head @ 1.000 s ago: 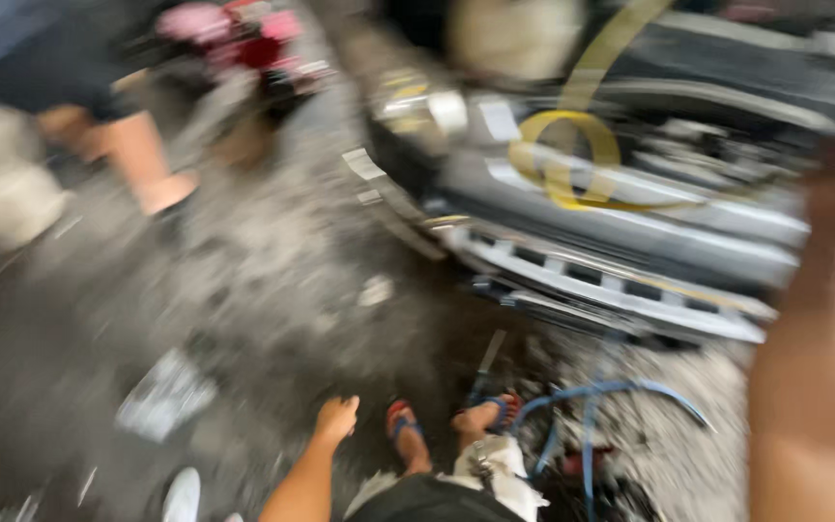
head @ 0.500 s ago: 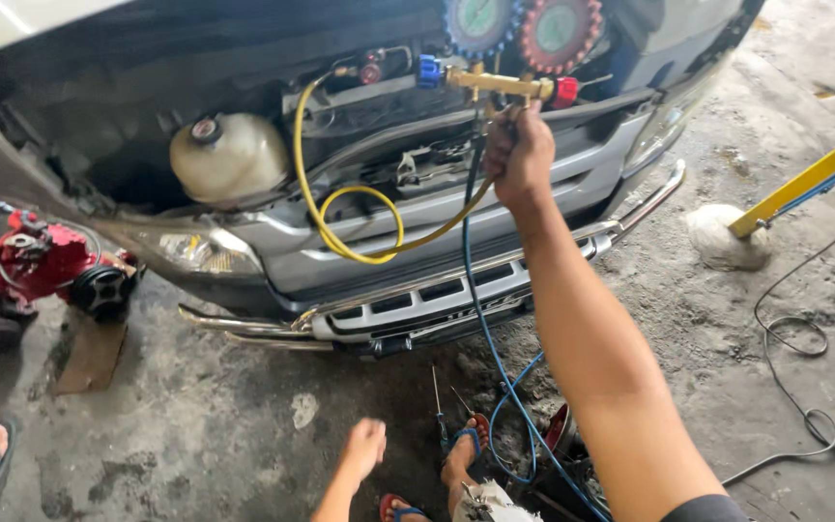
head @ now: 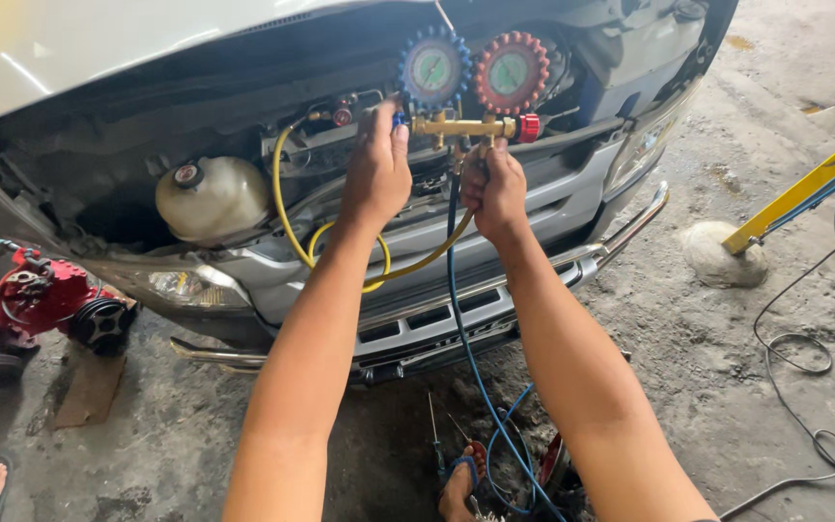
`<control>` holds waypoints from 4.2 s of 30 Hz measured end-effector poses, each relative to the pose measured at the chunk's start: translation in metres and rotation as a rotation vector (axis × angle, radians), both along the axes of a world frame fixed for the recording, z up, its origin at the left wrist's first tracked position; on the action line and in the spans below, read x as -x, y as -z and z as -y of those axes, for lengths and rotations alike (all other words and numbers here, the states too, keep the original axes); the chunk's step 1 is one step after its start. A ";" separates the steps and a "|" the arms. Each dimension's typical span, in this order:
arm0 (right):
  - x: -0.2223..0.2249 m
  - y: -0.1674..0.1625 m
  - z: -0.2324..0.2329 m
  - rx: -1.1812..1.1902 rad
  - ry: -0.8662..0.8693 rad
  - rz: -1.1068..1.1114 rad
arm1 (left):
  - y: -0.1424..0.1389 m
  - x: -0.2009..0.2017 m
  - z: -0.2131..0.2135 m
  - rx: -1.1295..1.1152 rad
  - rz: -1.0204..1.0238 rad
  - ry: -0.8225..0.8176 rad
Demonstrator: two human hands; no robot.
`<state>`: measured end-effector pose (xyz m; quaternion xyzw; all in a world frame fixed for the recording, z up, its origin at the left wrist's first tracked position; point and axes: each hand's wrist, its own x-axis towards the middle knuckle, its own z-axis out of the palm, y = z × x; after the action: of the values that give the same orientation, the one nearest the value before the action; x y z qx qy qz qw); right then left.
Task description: The person works on a car's air conditioning system with the hood open. They use a wrench to tighten a connection on the AC line, then connect a yellow hose from a manifold gauge set to the service port. They adjust the gauge valves and continue to work on the connection.
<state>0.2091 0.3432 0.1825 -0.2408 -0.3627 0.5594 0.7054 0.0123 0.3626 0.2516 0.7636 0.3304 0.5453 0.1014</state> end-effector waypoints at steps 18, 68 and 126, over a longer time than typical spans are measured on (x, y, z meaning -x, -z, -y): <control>0.000 -0.023 0.025 -0.094 0.242 0.275 | 0.037 -0.007 -0.038 0.423 0.150 -0.082; 0.006 -0.003 -0.009 -0.069 0.115 0.240 | 0.048 -0.005 -0.103 0.739 0.817 0.624; 0.030 0.023 -0.033 -0.208 0.279 0.382 | 0.317 0.158 0.074 0.749 0.274 -0.251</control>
<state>0.1791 0.3762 0.1598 -0.3160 -0.5082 0.3608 0.7153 -0.1456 0.2890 -0.0654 0.5481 0.5799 0.4921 0.3481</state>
